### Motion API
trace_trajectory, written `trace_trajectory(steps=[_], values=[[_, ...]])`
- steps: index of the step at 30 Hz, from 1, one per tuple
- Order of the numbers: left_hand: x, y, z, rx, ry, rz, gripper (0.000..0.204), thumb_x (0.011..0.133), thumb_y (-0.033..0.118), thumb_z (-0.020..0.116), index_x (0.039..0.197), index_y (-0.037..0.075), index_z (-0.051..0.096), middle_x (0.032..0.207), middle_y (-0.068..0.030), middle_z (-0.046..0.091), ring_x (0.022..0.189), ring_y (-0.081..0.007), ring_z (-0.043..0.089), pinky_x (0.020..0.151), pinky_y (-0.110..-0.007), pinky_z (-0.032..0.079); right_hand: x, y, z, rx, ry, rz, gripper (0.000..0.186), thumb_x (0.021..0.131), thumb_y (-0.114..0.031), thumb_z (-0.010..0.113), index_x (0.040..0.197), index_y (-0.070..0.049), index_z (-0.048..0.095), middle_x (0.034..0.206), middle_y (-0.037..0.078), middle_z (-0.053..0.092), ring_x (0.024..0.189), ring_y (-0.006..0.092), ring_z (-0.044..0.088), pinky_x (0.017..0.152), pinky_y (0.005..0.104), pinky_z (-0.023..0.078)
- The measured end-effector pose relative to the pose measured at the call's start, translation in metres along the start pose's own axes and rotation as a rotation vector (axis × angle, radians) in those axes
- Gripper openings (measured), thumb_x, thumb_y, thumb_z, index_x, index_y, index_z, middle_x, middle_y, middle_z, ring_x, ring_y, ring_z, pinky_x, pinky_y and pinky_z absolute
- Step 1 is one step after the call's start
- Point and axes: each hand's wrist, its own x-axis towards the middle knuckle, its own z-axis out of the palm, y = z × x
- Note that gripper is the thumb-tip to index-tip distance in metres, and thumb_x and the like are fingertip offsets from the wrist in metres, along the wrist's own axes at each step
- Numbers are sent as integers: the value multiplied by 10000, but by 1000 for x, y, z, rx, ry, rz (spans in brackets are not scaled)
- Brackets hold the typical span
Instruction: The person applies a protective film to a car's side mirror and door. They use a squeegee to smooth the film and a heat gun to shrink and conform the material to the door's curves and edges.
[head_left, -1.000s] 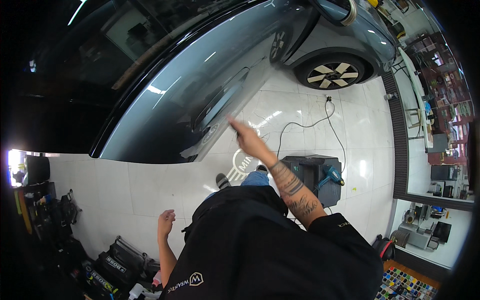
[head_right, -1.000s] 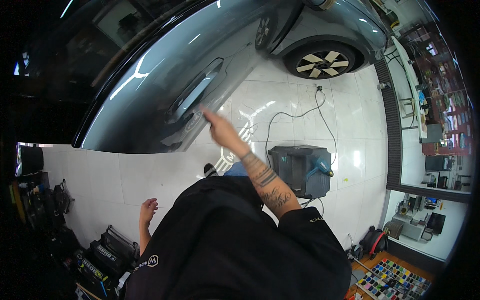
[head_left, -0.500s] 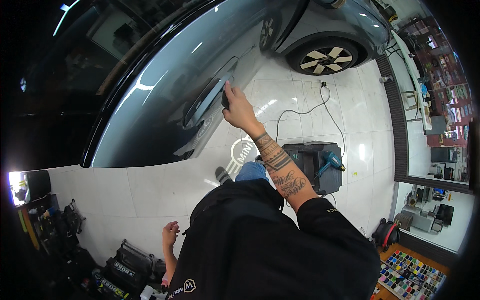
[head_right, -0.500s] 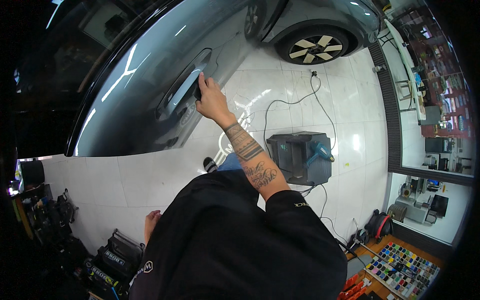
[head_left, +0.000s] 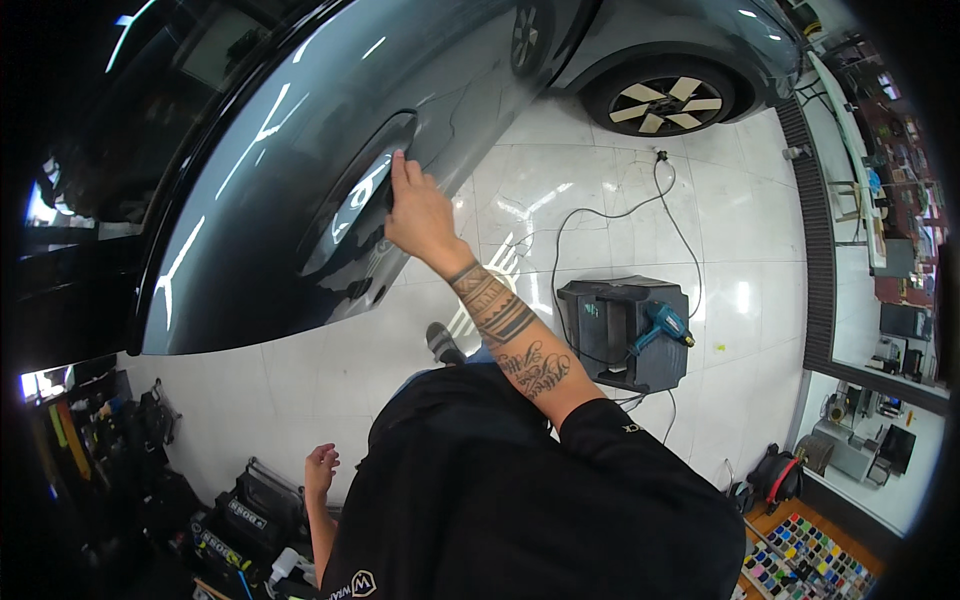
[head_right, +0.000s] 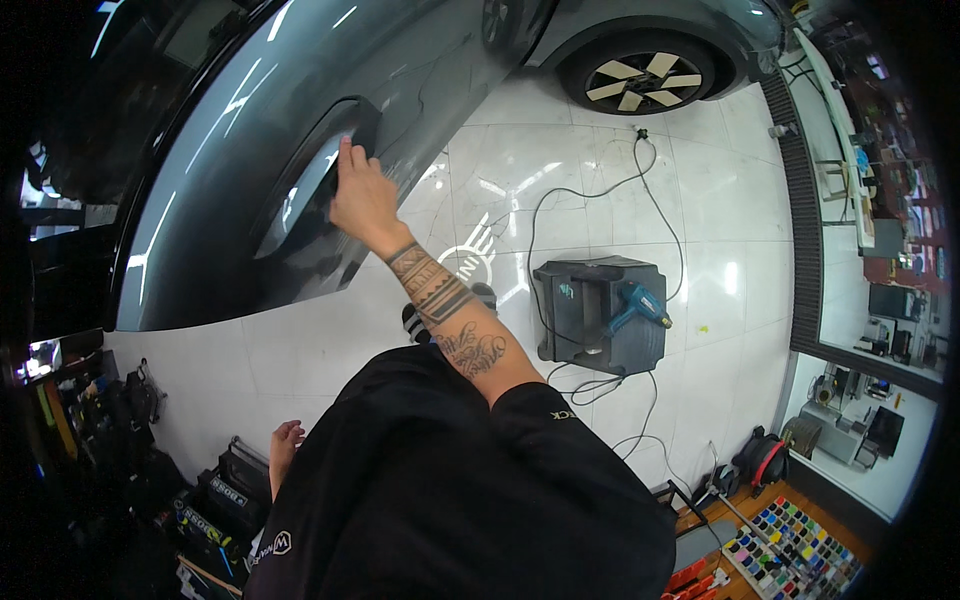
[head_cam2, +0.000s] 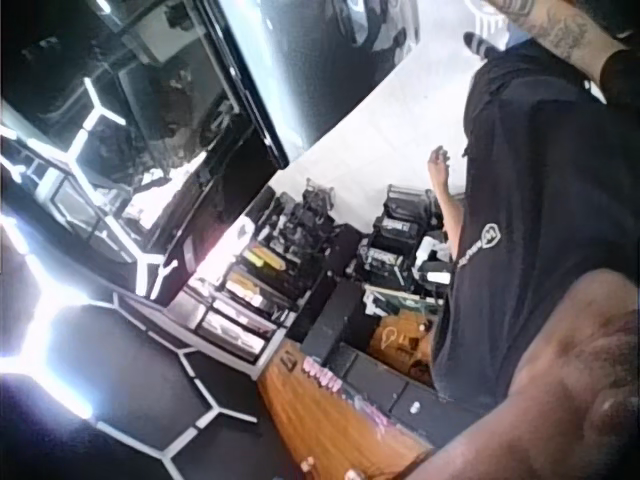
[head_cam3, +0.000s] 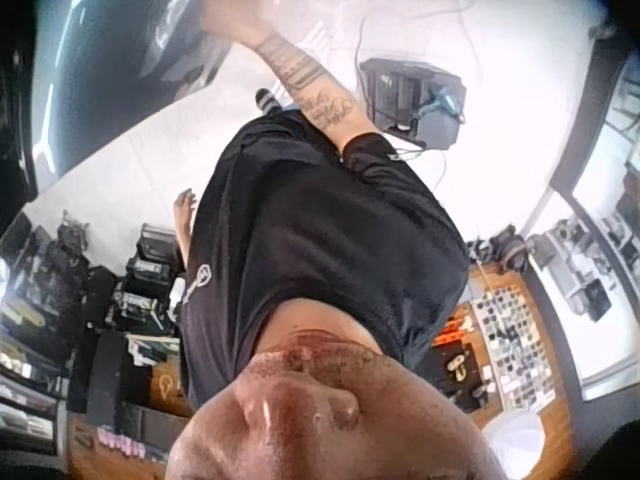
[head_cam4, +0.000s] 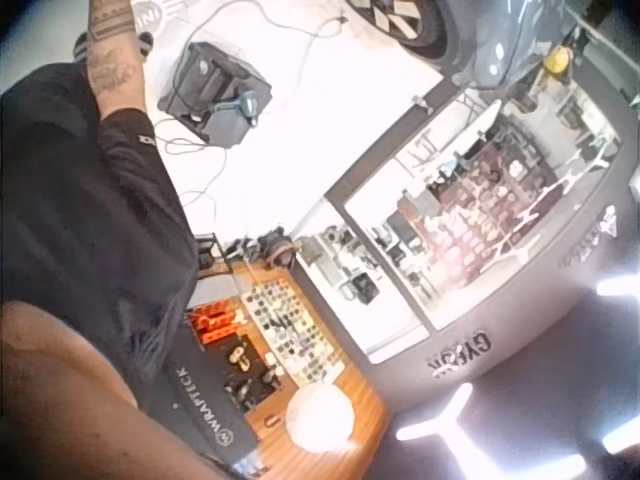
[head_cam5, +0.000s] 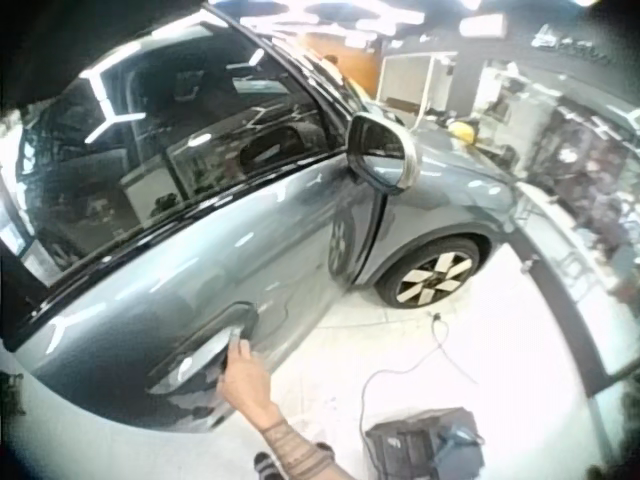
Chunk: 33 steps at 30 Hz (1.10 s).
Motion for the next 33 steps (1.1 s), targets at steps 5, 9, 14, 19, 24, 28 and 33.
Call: trace_trajectory(steps=[5,9,14,19,24,28,33], values=[[-47,29,44,103,-6,13,285,878,179,544,1092,6,617,849,-62,646,742,-126,609,609,-267,465,-8,1,0,102,-40,-12,813,655,-87,671,1331,132,275,1068,177,453,923,326,530,684,395,523],[-89,40,77,112,-11,19,285,881,182,587,1071,-27,621,854,-70,654,779,-136,602,709,-283,479,-10,9,9,235,-29,-21,871,658,-99,693,1348,149,223,1091,177,426,944,318,510,664,379,534],[-123,57,106,163,3,-69,236,904,142,577,1048,-40,622,882,-76,664,823,-119,598,746,-277,472,-8,17,9,373,-63,20,909,656,-92,691,1356,166,172,1098,191,412,959,323,502,678,372,539],[-155,56,119,92,15,-79,218,921,96,540,1059,-57,613,902,-80,668,839,-129,606,766,-272,471,-5,16,1,455,-94,74,926,659,-91,686,1364,164,142,1096,194,410,947,325,511,696,372,540],[-168,63,139,17,19,-47,224,931,76,517,1086,-62,601,932,-80,665,861,-140,609,792,-272,466,3,13,-7,532,-159,179,928,690,-102,668,1384,141,101,1129,200,399,989,344,520,754,399,526],[-171,57,142,176,19,54,261,925,112,540,1113,-63,584,952,-81,661,876,-138,606,806,-274,461,6,8,-11,605,-181,259,930,721,-109,646,1410,99,58,1181,213,382,1059,378,508,828,433,496],[-169,36,145,35,56,-143,287,923,143,552,1124,-60,577,949,-68,657,867,-129,597,796,-271,456,15,10,5,587,-121,316,944,752,-112,601,1447,26,-23,1133,152,435,943,305,575,745,403,531]])
